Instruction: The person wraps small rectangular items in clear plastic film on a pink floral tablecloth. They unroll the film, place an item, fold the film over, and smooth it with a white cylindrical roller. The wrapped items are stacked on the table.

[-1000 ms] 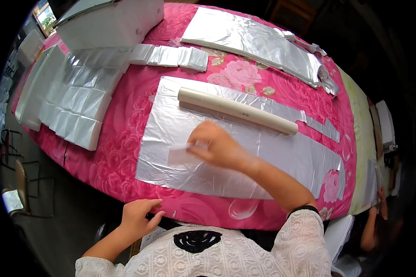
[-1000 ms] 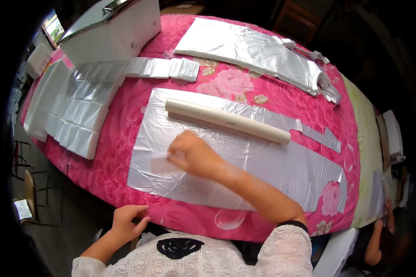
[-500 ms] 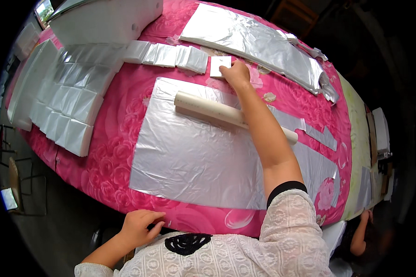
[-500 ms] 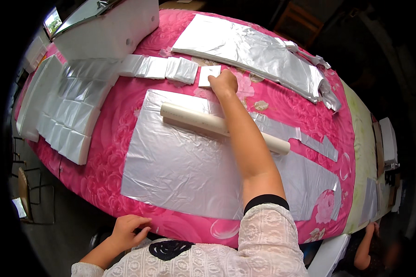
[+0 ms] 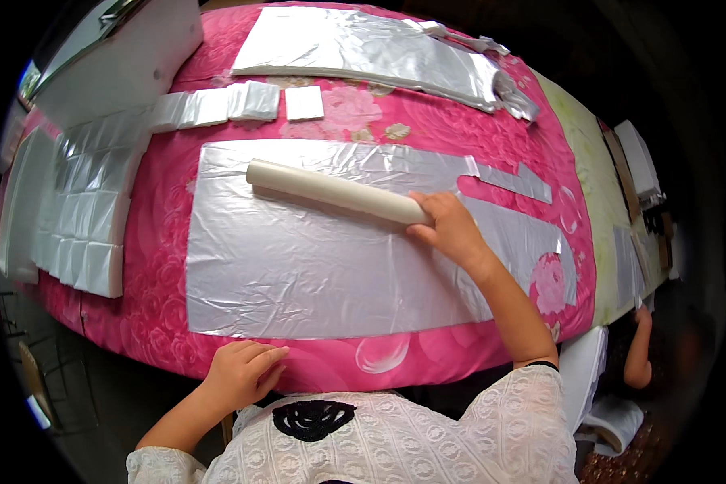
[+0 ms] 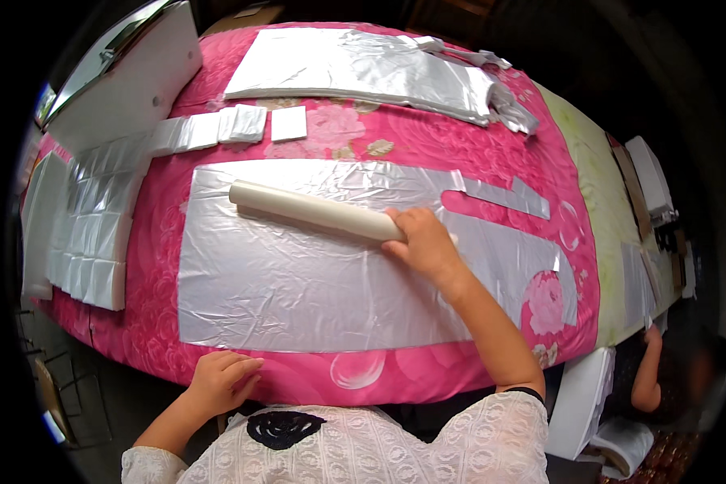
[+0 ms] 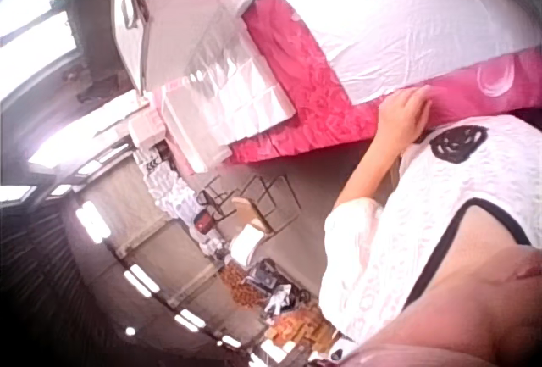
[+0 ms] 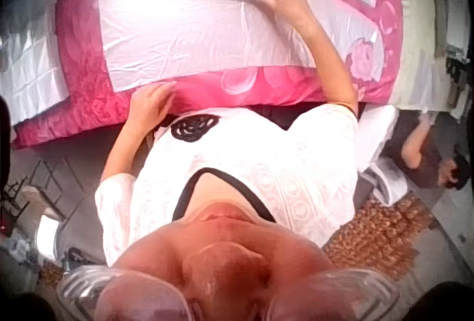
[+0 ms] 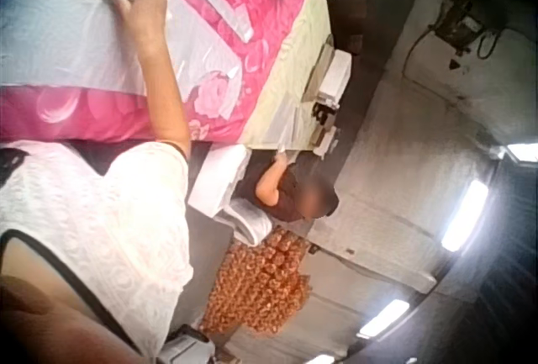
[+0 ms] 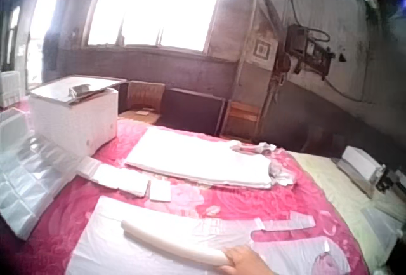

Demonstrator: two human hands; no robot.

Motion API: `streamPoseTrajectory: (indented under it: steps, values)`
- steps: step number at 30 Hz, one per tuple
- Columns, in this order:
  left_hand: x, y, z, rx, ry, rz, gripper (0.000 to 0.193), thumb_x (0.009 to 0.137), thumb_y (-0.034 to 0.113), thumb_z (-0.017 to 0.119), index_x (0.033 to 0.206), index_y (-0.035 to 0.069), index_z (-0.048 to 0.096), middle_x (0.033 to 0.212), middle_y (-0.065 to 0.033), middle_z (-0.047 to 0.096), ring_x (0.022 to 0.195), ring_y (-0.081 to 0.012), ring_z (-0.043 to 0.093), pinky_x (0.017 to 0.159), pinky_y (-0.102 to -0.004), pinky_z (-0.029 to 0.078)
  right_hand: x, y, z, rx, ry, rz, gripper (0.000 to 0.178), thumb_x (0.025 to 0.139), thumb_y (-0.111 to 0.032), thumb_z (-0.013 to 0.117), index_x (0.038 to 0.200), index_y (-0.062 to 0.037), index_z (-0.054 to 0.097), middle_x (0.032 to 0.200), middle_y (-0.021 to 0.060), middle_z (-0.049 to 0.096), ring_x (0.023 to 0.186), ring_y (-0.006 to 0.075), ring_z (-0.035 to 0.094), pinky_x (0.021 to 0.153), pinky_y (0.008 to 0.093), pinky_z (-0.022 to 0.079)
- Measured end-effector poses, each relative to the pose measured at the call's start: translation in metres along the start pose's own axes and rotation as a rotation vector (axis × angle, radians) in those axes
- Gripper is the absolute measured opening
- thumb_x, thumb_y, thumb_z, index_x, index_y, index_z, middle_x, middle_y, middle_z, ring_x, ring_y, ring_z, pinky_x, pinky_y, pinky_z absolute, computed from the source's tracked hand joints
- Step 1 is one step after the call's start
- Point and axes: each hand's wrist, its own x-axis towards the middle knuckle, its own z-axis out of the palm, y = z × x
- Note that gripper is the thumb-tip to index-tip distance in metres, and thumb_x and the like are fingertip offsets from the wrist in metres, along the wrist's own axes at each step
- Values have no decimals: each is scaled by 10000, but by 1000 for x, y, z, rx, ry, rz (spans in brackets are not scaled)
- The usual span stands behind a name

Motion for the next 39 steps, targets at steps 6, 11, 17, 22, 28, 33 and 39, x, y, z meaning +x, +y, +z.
streamPoseTrajectory:
  steps: [6,11,17,22,28,33,39]
  values:
    - [82,12,28,-18,-55,35,713,716,170,703,1332,20,377,1363,-244,368,1213,-401,418,989,-429,378,-99,-32,29,123,-82,-78,712,868,-495,518,1310,51,402,1367,254,357,1286,384,320,1066,433,265]
    - [130,28,74,37,-55,-17,860,759,353,660,1420,16,225,1469,-304,27,1355,-459,133,1086,-462,215,-113,13,31,-32,-47,-47,670,914,-492,414,1371,-8,348,1477,192,211,1375,341,173,1108,422,180]
    - [159,49,101,86,-102,112,813,785,487,602,1404,56,299,1466,-306,65,1350,-475,119,1077,-501,210,-155,168,-17,-265,258,298,544,908,-299,468,1359,-12,373,1428,193,328,1334,330,289,1100,409,211]
    - [173,64,115,40,-184,192,795,783,496,597,1414,111,304,1490,-255,72,1368,-448,97,1089,-494,193,-216,267,-51,-327,483,619,398,904,-195,456,1243,8,504,1321,190,462,1265,314,397,1059,364,304]
    - [182,71,120,62,-183,218,778,778,497,603,1398,112,336,1492,-235,103,1362,-444,121,1084,-497,207,-211,250,-57,-398,629,647,174,851,-135,549,959,-35,641,1031,127,644,981,309,596,842,370,471]
    - [184,71,122,44,-169,241,766,772,488,609,1390,117,351,1489,-235,113,1358,-446,128,1082,-500,212,-205,216,-72,-344,732,648,95,822,-124,582,869,-45,608,909,119,649,834,322,601,738,398,472]
    - [186,71,125,46,-154,263,778,759,488,621,1388,117,352,1485,-239,123,1354,-452,136,1078,-504,221,-218,259,-61,-447,784,548,208,839,-151,565,1011,-61,636,1018,151,647,1001,312,594,853,380,468]
